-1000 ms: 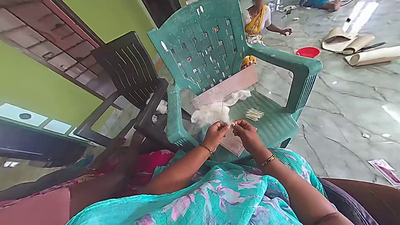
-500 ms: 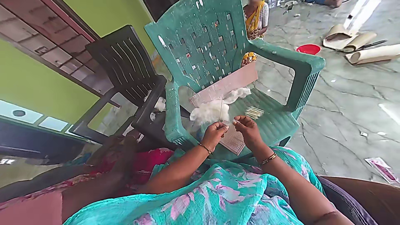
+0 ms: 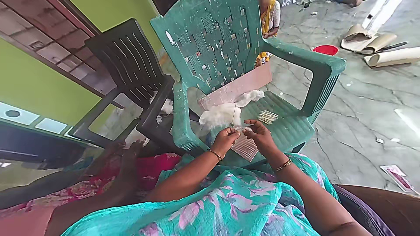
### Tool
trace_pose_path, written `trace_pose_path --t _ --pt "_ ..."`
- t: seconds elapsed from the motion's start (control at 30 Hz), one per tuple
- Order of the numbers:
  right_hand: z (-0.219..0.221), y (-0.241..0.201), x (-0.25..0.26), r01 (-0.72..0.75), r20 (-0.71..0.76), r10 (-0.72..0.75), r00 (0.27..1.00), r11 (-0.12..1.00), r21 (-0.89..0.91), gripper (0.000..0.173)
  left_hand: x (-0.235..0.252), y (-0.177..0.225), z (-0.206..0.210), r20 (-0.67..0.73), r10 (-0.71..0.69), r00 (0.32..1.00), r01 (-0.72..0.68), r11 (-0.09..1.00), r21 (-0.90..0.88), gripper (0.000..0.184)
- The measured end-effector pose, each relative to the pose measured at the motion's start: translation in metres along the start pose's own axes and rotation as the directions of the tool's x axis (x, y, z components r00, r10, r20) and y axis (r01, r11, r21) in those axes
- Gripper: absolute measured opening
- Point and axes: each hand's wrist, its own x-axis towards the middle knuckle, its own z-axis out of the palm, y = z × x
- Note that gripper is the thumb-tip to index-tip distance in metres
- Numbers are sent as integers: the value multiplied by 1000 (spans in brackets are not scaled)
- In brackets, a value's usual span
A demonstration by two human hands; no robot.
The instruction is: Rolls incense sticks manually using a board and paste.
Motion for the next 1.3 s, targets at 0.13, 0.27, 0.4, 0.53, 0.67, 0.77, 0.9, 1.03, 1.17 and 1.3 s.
trace_pose_path --t 0.13,0.27,0.4,0.53,0.67,0.77,0.9,1.03,1.17,1.3 --pt "3 2 1 -1 -14 0 1000 999 -45 32 0 -2 0 -1 -23 1000 23 1000 12 8" --pt "0 2 4 -34 6 35 999 991 -131 37 1 -6 -4 3 -59 998 59 998 39 9" --pt "2 7 5 -62 59 72 996 986 -152 41 2 -13 -8 15 -84 996 84 996 29 11" --pt "4 9 6 -81 64 92 994 983 -164 41 0 -14 -9 26 -82 996 83 996 -45 17" --pt "5 9 6 -158 90 163 982 985 -67 35 5 -17 -9 5 -68 998 68 998 -15 10" --pt "1 9 7 -186 83 184 979 982 20 32 7 -19 -10 -31 -67 997 67 998 2 9" --pt "-4 10 8 -156 28 155 988 987 42 36 6 -18 -11 -41 -72 997 71 997 -19 9" --pt "-3 6 7 -121 -17 121 992 992 -20 35 3 -18 -10 -14 -62 998 61 995 -74 11" --pt "-1 4 6 -64 -3 64 998 993 -96 36 3 -16 -8 36 -48 998 51 995 -90 11" --pt "1 6 5 -46 18 47 999 995 -85 36 5 -15 -2 31 -35 999 36 999 -40 12"
